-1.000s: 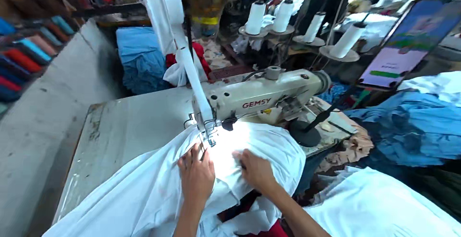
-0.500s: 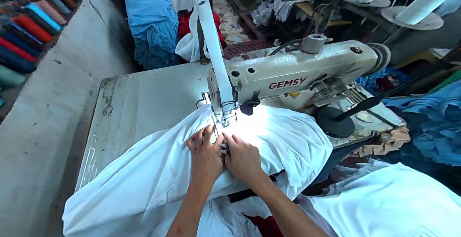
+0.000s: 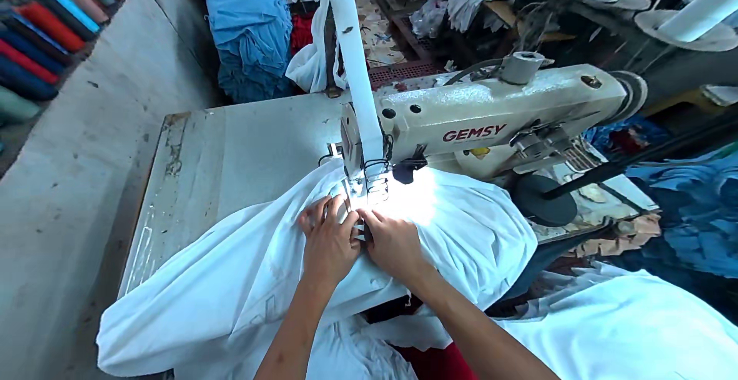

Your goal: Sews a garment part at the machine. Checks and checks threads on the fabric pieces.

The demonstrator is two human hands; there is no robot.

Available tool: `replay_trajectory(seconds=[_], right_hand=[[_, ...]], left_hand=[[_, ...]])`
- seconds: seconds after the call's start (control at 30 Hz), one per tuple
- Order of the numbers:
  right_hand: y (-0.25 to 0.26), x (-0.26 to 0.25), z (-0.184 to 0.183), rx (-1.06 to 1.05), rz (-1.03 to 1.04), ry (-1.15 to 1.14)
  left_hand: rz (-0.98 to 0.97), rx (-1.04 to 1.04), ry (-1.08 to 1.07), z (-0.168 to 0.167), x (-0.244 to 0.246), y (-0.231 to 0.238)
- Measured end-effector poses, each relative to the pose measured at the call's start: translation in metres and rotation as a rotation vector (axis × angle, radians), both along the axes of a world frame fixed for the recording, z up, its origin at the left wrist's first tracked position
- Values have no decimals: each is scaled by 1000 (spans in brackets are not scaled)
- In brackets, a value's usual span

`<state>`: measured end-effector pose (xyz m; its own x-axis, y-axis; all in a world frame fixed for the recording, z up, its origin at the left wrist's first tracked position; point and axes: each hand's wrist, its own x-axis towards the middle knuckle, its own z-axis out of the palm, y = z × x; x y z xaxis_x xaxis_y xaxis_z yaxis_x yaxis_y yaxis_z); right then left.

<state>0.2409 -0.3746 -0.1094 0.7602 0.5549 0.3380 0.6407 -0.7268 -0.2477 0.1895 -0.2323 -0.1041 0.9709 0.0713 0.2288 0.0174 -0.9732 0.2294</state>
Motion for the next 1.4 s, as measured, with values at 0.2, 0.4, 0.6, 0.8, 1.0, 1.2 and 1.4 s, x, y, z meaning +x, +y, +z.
replay_trajectory(seconds=[0.2,0.4,0.6,0.8,1.0,1.2,1.4], right_hand=[[-5,18,-1,-20,93,14],[-8,39,3,-19,175,78],[-9,44,-3,-26,183,44],[-10,44,-4,-22,198,28],[-12,43,-8,2,207,-28],[-11,45,-12,-19,191,-25],[-10,46,-20,-2,165,-108]], left_hand=[[-36,-30,20,3,8,8],[156,-58,27,15,17,-16],[350,-86,-26,11,19,-37],[298,-79,-36,8,16,-29],[271,-77,-15,5,14,-29],[232,-338,-299,16,19,16],[48,-477,15,24,79,89]])
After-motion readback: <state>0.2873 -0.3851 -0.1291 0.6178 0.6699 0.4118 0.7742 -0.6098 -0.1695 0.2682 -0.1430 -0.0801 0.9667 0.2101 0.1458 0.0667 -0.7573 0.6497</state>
